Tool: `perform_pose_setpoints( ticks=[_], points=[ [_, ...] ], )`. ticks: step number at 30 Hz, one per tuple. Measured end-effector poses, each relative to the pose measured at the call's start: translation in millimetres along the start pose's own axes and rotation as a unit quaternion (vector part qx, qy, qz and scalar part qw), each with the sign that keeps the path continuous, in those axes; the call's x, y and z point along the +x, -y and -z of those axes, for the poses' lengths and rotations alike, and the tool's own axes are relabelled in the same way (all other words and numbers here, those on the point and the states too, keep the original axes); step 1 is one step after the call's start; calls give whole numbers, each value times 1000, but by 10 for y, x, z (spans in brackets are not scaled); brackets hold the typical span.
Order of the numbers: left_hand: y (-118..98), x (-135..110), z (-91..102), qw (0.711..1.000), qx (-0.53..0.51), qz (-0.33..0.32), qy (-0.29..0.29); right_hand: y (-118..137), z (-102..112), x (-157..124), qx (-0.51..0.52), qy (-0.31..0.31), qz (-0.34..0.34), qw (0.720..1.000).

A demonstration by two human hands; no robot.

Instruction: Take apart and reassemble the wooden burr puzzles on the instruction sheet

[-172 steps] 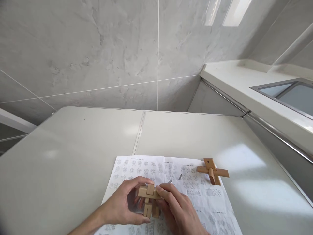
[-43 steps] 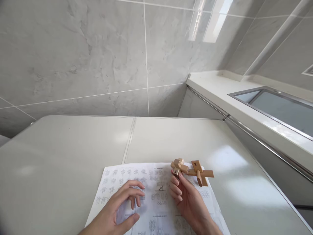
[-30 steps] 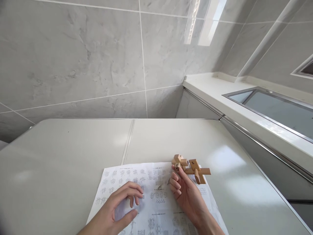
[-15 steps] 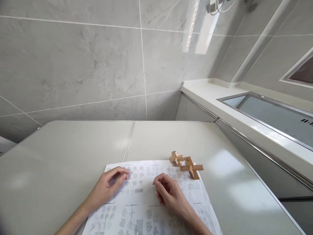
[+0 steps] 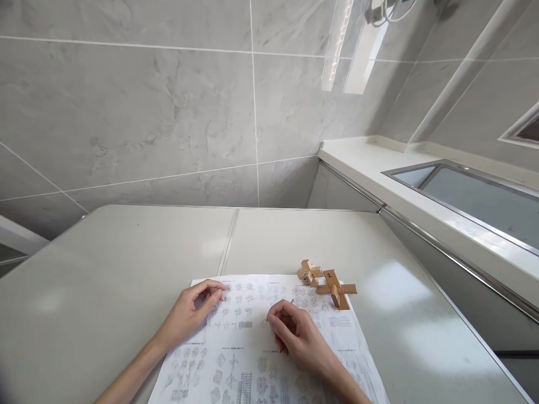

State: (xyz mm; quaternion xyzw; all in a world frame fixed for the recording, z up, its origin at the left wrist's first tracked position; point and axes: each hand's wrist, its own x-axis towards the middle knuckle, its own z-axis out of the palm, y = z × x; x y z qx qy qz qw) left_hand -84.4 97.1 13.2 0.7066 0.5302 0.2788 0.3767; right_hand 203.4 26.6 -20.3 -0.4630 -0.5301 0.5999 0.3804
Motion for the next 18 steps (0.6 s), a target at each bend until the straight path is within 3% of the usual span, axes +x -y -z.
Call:
perform_pose_setpoints(
  ticks=[18],
  points=[
    [54, 13, 2, 1000, 26, 12, 6, 43, -22, 4, -7, 12, -6, 1000]
  ],
)
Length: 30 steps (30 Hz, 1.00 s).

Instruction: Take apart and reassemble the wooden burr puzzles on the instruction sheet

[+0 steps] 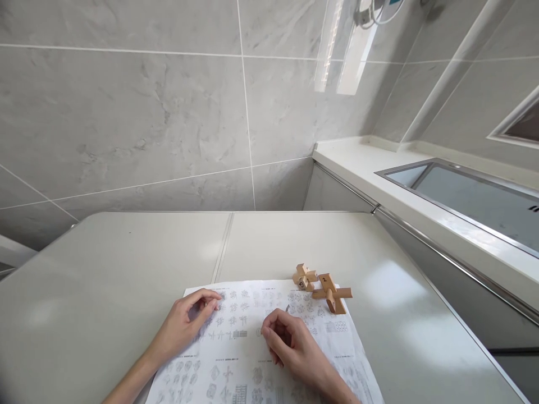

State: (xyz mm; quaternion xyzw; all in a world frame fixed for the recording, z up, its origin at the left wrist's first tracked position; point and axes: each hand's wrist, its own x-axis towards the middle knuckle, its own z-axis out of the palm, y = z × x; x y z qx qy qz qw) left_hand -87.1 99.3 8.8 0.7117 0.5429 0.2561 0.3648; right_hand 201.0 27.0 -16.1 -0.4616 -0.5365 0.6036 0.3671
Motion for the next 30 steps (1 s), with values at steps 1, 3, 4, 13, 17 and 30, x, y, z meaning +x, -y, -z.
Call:
perform_pose_setpoints(
  ticks=[1, 3, 4, 13, 17, 30],
  points=[
    [11, 2, -3, 1000, 1, 1, 0, 0, -1, 2, 0, 0, -1, 1000],
    [32, 5, -6, 1000, 2, 3, 2, 4, -1, 7, -2, -2, -2, 1000],
    [41, 6, -7, 1000, 3, 4, 2, 8, 0, 9, -2, -3, -4, 1000],
    [38, 19, 16, 1000, 16, 0, 12, 30, -9, 15, 11, -8, -20, 1000],
    [33, 28, 15, 1000, 16, 1, 13, -4, -12, 25, 18, -14, -24, 999],
    [34, 12, 25, 1000, 13, 5, 17, -20, 13, 26, 40, -7, -51, 998]
  ],
)
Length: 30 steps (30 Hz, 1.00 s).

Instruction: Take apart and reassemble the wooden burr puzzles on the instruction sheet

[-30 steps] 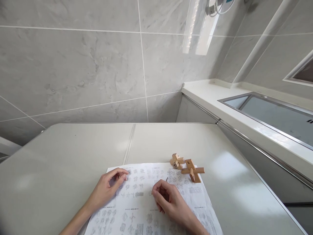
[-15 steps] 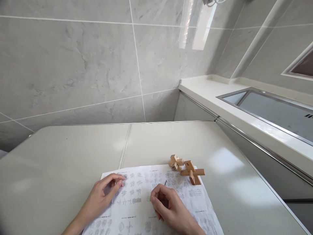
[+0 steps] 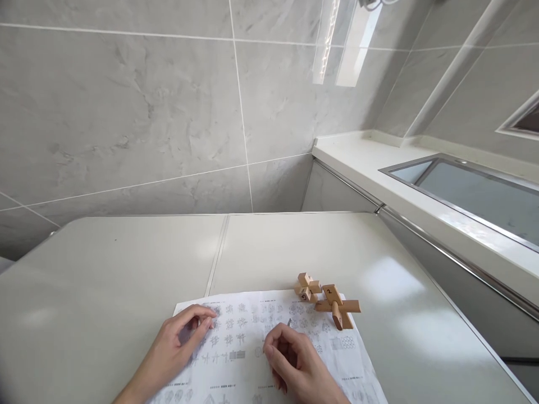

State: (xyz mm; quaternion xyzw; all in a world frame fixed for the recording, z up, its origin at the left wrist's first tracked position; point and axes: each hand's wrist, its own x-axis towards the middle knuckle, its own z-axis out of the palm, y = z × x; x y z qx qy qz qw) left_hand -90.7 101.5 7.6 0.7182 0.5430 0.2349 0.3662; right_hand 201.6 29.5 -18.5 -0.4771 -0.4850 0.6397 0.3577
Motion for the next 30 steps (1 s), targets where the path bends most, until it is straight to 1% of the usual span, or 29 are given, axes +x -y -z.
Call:
perform_pose_setpoints(
  ticks=[9, 18, 30],
  points=[
    [11, 6, -4, 1000, -3, 5, 2, 6, -12, 9, 13, 0, -2, 1000],
    [-21, 10, -6, 1000, -1, -4, -4, 26, -46, -8, 5, -15, -3, 1000],
    [-9, 2, -15, 1000, 4, -5, 3, 66, -36, -9, -11, -9, -2, 1000]
  ],
)
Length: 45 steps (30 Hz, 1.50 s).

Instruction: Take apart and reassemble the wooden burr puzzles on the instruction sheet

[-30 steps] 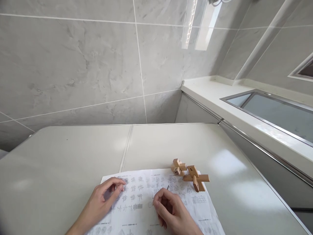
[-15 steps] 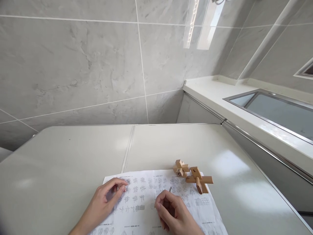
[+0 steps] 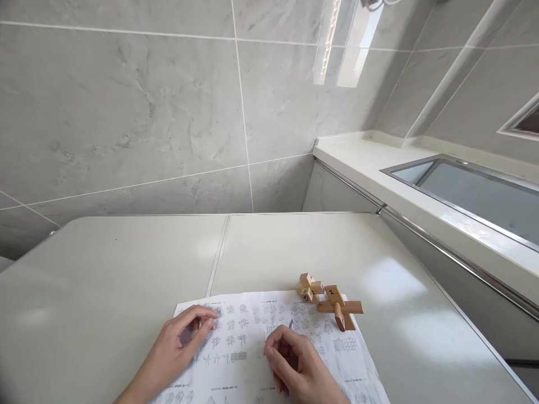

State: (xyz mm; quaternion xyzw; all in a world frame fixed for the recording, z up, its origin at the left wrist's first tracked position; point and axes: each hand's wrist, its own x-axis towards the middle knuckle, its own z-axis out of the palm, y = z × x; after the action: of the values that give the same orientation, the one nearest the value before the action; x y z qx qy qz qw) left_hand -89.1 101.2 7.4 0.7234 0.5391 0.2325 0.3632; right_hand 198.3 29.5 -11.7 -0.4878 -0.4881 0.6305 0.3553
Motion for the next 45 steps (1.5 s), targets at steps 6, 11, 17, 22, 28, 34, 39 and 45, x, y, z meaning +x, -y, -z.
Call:
perform_pose_setpoints(
  ticks=[6, 11, 17, 22, 28, 34, 39, 45],
  points=[
    [-2, 0, -14, 1000, 2, -6, 1, -22, 0, 23, 44, -3, -12, 999],
    [-7, -16, -8, 1000, 2, -7, 3, -4, 39, 49, 108, -3, -20, 994],
    [-17, -4, -15, 1000, 5, -19, -11, -5, 72, 59, 167, -10, -25, 986],
    [-22, 2, -17, 1000, 7, -22, -16, -37, 81, 75, 180, -13, -29, 983],
    [-35, -6, -13, 1000, 2, -15, -3, -55, 56, 66, 199, -28, -27, 979],
    [-53, -10, -7, 1000, 1, -12, -4, -137, 118, 117, 356, -49, 6, 933],
    [-50, -10, -15, 1000, 3, -15, -8, -124, 212, 155, 532, -97, 53, 839],
    [-26, -18, -28, 1000, -3, -9, 3, -106, 224, 108, 590, -127, 43, 796]
  ],
)
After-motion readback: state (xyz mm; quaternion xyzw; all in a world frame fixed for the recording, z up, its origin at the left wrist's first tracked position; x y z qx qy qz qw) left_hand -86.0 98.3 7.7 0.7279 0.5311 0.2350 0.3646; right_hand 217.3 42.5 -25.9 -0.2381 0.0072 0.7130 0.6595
